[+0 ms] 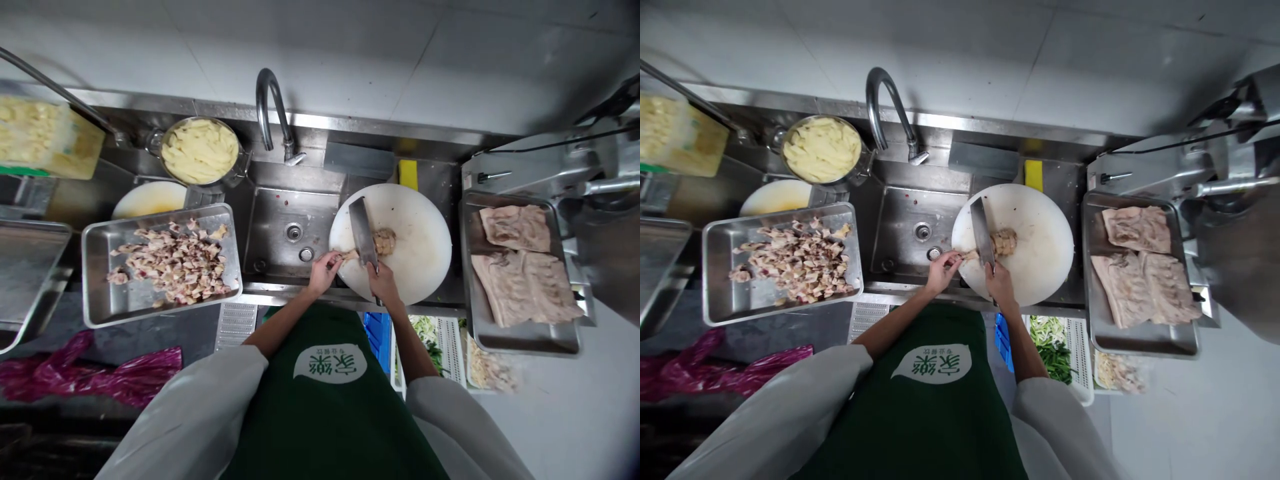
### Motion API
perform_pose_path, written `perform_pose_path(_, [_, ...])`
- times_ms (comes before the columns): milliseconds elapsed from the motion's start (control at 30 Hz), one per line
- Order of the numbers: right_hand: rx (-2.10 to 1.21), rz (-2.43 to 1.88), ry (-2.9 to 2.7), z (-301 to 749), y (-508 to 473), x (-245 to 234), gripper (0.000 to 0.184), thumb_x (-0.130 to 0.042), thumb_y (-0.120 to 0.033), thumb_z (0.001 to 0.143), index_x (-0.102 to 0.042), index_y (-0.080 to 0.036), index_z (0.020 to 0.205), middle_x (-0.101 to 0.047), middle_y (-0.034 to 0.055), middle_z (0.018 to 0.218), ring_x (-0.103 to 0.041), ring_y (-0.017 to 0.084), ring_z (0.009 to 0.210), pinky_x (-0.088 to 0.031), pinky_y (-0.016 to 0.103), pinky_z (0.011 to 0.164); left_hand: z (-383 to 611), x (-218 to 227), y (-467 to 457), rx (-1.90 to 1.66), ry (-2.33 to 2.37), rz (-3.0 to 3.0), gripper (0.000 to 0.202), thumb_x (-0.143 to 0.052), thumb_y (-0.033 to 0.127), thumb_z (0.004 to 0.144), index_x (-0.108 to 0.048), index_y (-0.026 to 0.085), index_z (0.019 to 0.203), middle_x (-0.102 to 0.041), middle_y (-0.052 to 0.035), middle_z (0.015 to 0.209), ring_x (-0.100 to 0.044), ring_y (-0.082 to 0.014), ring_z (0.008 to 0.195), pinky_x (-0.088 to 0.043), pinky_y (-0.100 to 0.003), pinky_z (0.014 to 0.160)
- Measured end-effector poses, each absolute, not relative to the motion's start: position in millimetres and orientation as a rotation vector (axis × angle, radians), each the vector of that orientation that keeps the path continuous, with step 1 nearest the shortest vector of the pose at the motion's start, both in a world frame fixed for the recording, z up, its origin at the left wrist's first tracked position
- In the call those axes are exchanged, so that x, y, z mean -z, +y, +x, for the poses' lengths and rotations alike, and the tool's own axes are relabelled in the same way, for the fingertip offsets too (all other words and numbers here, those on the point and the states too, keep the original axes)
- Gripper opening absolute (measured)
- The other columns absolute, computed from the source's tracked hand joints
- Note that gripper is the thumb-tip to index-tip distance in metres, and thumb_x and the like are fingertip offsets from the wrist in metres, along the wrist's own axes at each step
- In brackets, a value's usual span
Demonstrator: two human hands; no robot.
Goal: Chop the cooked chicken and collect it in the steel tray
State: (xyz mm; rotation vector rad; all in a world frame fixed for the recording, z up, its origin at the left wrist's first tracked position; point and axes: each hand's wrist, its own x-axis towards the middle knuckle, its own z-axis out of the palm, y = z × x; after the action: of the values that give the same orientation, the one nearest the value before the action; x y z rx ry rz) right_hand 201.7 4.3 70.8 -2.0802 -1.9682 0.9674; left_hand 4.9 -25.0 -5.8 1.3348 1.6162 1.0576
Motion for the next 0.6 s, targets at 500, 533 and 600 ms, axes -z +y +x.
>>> perform_pose_path(500, [-0.732,-2.179,-1.949,202,-6,-114,0.042,-0.035,-0.037,0.102,-0.065,-0.012,0.115,-0.073,0.0156,0.089,-0.067,0.026,0.076,-0.042,0.031,0.067,13,12,-20,-1.075,1.549,1.363,0.037,-0.059,0.048,0.094,-0.07,0.015,0.106,-0.068,-0.006,0.085,-0.061,-0.015,0.073,-0.054,-0.029,0.077])
perform_pose_path(533, [-0.674,-2.158,-1.929,198,-10,-122,0.045,-0.033,-0.039,0.103,-0.064,-0.011,0.12,-0.073,0.0164,0.091,-0.068,0.027,0.078,-0.042,0.031,0.068,14,13,-21,-1.076,1.555,1.357,0.037,-0.059,0.049,0.094,-0.069,0.015,0.106,-0.068,-0.0065,0.084,-0.061,-0.0153,0.073,-0.054,-0.03,0.077])
perform_pose_path(600, [-0.601,-2.1,-1.901,187,-16,-128,0.048,-0.03,-0.041,0.104,-0.061,-0.012,0.128,-0.073,0.018,0.099,-0.069,0.028,0.085,-0.044,0.031,0.071,16,14,-22,-1.084,1.567,1.345,0.037,-0.059,0.048,0.094,-0.069,0.014,0.106,-0.068,-0.0068,0.084,-0.061,-0.0158,0.074,-0.054,-0.03,0.077])
